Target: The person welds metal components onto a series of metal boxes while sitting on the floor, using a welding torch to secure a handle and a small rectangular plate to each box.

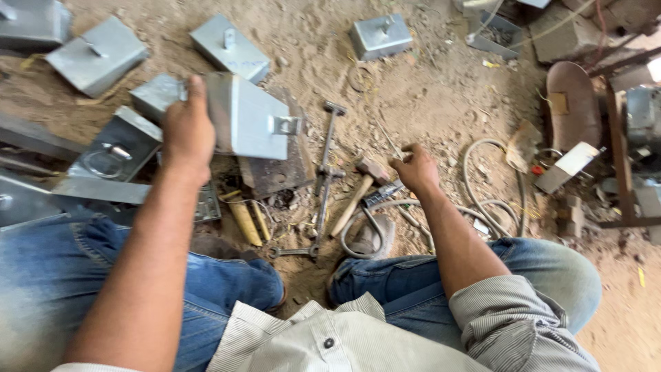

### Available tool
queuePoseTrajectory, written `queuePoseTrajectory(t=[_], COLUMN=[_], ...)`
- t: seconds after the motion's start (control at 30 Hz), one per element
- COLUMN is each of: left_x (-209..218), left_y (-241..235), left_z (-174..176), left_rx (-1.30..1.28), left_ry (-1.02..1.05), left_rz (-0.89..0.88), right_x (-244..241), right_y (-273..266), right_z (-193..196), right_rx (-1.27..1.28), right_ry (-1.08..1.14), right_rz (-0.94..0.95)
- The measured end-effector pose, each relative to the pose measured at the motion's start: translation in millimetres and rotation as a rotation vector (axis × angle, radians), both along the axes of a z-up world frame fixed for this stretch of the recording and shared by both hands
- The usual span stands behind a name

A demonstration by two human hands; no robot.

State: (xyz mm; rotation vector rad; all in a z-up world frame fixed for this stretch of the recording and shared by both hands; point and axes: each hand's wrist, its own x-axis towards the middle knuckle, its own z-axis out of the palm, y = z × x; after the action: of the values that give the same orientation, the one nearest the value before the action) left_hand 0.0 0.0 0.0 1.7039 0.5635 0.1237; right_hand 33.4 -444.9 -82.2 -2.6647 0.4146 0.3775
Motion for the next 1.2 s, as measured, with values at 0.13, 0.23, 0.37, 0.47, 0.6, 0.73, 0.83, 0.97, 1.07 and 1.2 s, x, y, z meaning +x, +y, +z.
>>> queuePoseTrajectory(t=[0.13,0.23,0.37,0.47,0.6,0.73,0.83,0.97,1.07,1.2], left_x=[-0.4,4.5,4.3,5.3,11.1,13.9,15.9,14.7,11.3,23.9], left_y=[5.1,3.5,-3.4,-3.3,0.9,6.4,2.6,3.7,13.0,30.1], left_z=[19.0,29.0,29.4,23.6,14.3,15.1,23.0,33.1,27.2,13.7], left_rx=[0.066,0.044,0.154,0.229,0.065,0.299,0.393,0.332,0.197,-0.021], left_ry=[0.067,0.038,0.065,0.06,0.0,0.126,0.208,0.277,0.218,0.12], left_rz=[-0.052,-0.052,-0.058,-0.018,0.069,0.075,0.054,0.023,0.027,-0.051], right_x=[-28.2,-35.7,-39.0,-32.5,-35.9,-26.9,-33.1,-24.4,-17.4,-33.5], right_y=[-59.2,-75.7,-51.3,-16.4,8.7,5.1,2.5,-1.4,2.1,2.8], right_z=[-14.6,-16.9,-37.5,-72.6,-122.5,-141.3,-123.6,-47.9,29.1,127.1], right_rx=[-0.078,0.074,0.468,0.564,0.675,1.073,0.737,0.638,0.788,1.048], right_ry=[-0.085,0.02,0.212,0.275,0.201,-0.057,-0.323,-0.361,-0.665,-0.722], right_rz=[-0.278,-0.527,-0.708,-0.902,-0.977,-1.121,-1.173,-1.274,-1.24,-0.924])
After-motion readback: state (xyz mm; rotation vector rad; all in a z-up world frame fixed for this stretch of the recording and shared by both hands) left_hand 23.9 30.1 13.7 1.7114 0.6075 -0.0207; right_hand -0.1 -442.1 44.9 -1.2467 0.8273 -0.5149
